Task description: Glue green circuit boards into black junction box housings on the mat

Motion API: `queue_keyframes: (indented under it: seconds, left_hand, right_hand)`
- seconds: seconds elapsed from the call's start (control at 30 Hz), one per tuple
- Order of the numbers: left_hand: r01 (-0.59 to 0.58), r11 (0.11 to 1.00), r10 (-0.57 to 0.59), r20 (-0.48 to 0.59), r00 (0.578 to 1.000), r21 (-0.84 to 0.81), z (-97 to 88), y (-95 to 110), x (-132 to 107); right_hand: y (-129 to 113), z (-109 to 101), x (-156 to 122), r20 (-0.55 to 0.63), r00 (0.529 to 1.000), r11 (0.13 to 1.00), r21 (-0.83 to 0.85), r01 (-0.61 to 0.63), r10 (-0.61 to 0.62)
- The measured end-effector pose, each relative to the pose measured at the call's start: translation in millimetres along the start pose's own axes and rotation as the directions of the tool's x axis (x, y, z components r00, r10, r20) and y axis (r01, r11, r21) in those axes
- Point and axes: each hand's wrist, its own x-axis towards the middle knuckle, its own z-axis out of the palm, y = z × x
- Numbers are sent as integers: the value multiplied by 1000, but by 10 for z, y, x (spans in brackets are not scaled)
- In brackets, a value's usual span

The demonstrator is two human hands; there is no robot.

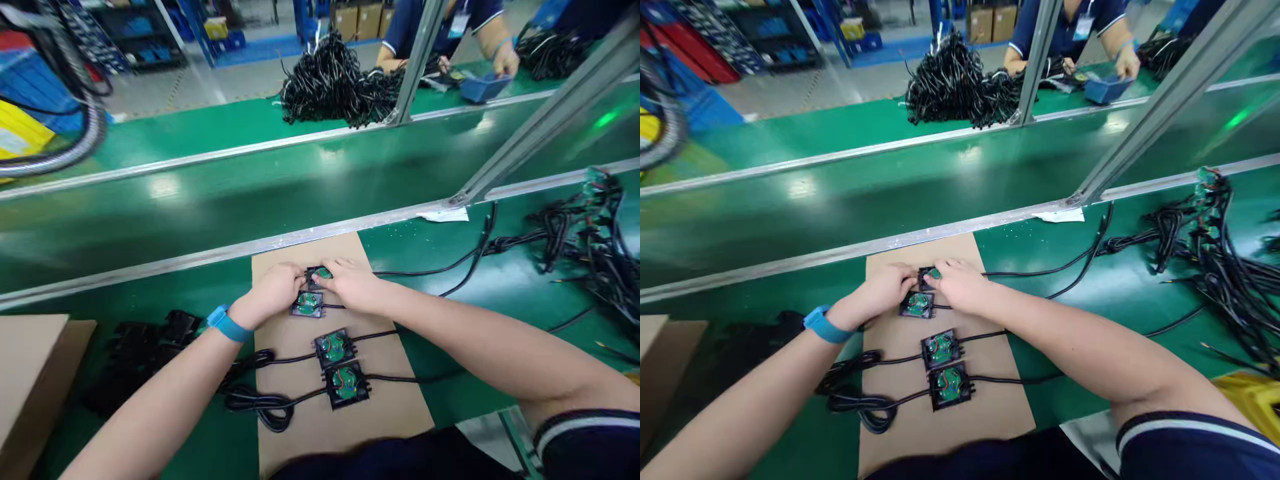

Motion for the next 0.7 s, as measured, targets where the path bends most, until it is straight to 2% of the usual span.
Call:
queue_keyframes:
  seconds: [0.13,0.3,0.4,0.53,0.7]
  left_hand:
    - [38,998,-43,-124,991,-42,63,-15,-222]
    - [64,995,-74,-147,986,-73,102,24,-240]
    - [-7,993,-15,-177,984,-121,86,106,-177]
    - [-178,967,148,-168,975,-184,65,162,-66]
    - [-198,964,173,-145,974,-179,99,87,49]
  right_hand:
    - [-11,17,-26,-48,999,1000,11,-12,13]
    - [-17,61,-28,-89,996,999,45,-19,23]
    - [-11,112,-16,-125,992,996,92,-18,30]
    - [-7,182,-19,-197,980,994,105,11,10]
    - [-42,144,-42,-199,979,997,77,-25,39]
